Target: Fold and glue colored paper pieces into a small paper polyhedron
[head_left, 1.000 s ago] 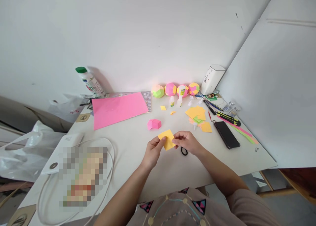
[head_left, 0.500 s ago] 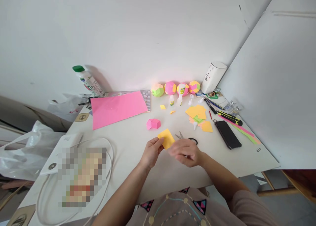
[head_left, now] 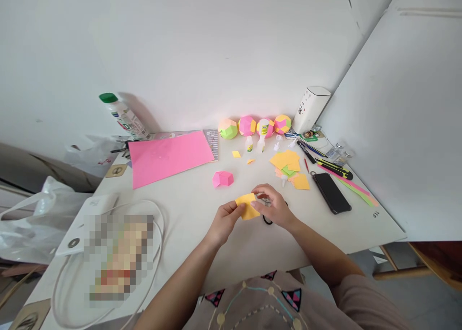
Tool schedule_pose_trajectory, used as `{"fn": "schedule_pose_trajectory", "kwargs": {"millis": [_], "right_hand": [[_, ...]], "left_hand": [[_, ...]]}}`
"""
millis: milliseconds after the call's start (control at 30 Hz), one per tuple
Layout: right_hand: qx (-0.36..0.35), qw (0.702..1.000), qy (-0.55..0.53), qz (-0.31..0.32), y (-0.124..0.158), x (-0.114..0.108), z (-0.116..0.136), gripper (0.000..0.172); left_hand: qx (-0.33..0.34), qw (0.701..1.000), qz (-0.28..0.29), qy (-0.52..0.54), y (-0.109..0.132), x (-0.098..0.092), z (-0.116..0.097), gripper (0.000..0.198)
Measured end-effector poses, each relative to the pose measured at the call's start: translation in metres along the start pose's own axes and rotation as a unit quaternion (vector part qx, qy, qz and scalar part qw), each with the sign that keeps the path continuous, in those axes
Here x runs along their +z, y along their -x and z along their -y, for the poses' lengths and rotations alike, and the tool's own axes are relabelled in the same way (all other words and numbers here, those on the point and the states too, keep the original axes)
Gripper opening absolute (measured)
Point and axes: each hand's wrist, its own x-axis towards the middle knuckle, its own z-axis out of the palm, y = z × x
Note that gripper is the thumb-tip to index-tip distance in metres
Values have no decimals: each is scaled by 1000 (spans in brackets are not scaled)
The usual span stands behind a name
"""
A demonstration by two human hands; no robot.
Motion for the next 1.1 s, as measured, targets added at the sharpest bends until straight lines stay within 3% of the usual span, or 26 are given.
{"fn": "schedule_pose_trajectory", "kwargs": {"millis": [300, 500, 600, 700, 833, 967, 1100], "right_hand": [[53, 999, 8, 11, 1, 3, 2, 19], [124, 982, -117, 84, 0, -2, 2, 25], [55, 994, -85, 28, 0, -3, -2, 22], [-104, 994, 11, -16, -1, -4, -10, 19], [-249, 962, 103, 41, -2, -5, -21, 26], [-243, 962, 90, 86, -2, -2, -24, 13], [-198, 978, 21, 68, -2, 1, -23, 13]], "left_hand": [[5, 999, 22, -41, 5, 2, -3, 36], [5, 999, 14, -28, 4, 2, -3, 36], [-10, 999, 14, 33, 3, 2, -5, 33], [-37, 994, 27, 96, 1, 1, -7, 31], [-46, 992, 46, 112, 0, -1, -7, 30], [-17, 997, 39, 70, -1, -2, -7, 33], [5, 999, 37, -3, 0, -2, -9, 34]]}}
